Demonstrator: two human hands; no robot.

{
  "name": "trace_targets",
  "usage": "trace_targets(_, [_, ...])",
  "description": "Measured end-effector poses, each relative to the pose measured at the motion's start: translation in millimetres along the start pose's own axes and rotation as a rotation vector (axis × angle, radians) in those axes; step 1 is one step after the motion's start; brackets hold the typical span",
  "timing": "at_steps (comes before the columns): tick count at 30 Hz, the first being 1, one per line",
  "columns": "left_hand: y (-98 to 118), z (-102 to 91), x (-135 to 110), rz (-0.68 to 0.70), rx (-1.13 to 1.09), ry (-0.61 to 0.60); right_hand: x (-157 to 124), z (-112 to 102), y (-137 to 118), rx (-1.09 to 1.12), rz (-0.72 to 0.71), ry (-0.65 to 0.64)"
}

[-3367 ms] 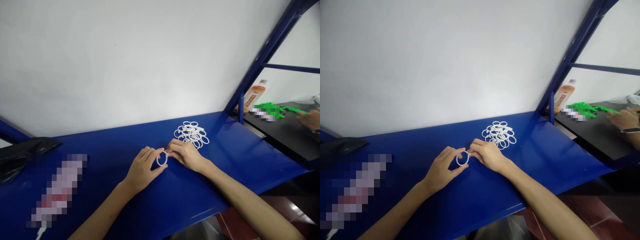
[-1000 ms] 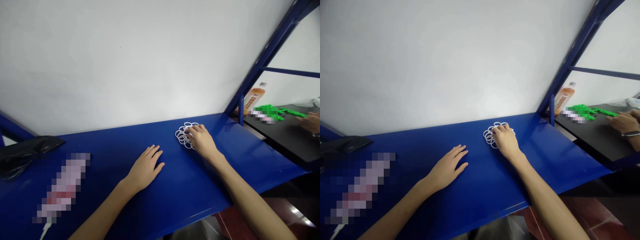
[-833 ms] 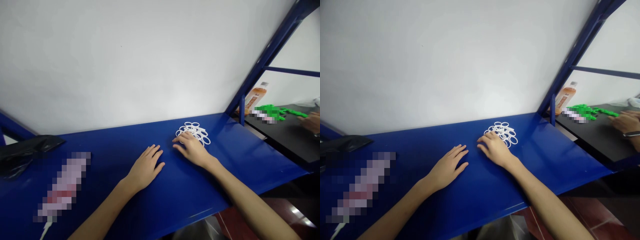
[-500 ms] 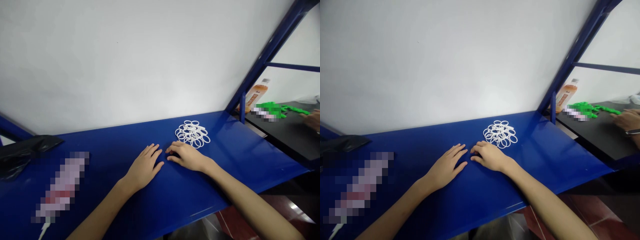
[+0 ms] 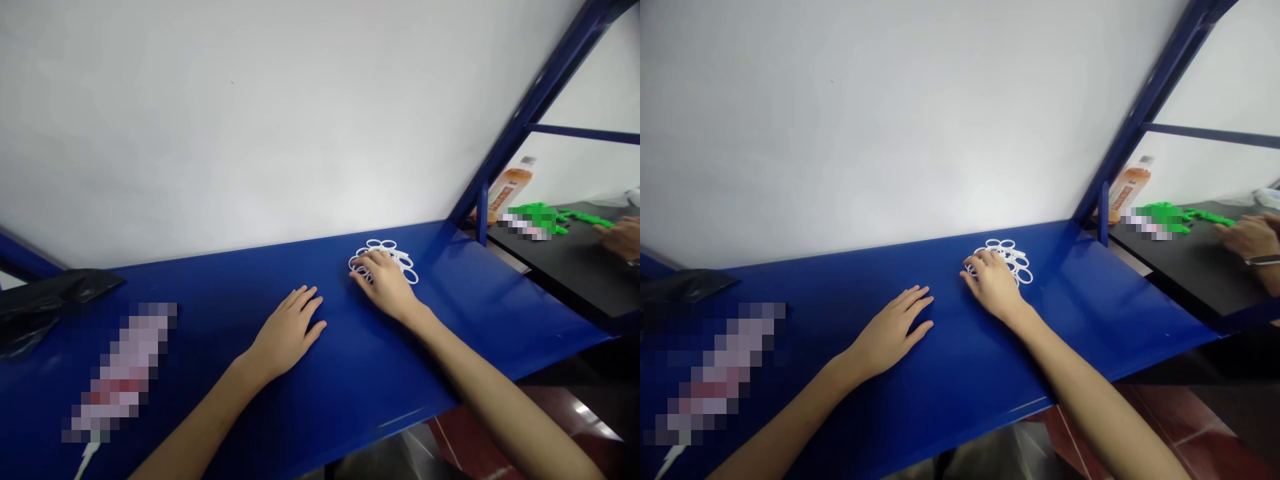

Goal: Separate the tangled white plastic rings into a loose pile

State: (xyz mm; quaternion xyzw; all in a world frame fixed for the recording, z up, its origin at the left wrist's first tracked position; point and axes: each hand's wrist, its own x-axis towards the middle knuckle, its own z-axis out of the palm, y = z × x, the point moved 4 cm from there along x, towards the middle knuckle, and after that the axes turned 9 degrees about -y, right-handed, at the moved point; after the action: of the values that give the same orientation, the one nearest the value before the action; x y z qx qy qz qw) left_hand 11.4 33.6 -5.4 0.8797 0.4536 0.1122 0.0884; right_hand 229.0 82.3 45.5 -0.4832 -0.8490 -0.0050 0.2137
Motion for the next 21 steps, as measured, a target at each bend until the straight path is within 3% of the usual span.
trace_targets(5, [0, 0.9, 0, 0.004, 0.0, -0.001, 0, -10, 68, -0.141, 0.343, 0.133])
trace_targets(8, [0, 1.0, -1, 0.012, 0.012, 0.001, 1, -1, 89, -0.151, 0.438, 0.033])
trace_targets(13, [3, -1.7, -1, 0.002, 0.05, -0.031, 4, 22, 74, -0.119, 0.345, -0.22])
trace_targets(17, [6, -4.2, 0, 0.005, 0.073, -0.045, 5, 27, 58, -0.125, 0.258, -0.273])
trace_targets(21, [5, -4.0, 0, 0.003, 0.06, -0.039, 4, 24, 66, -0.15, 0.374, -0.302])
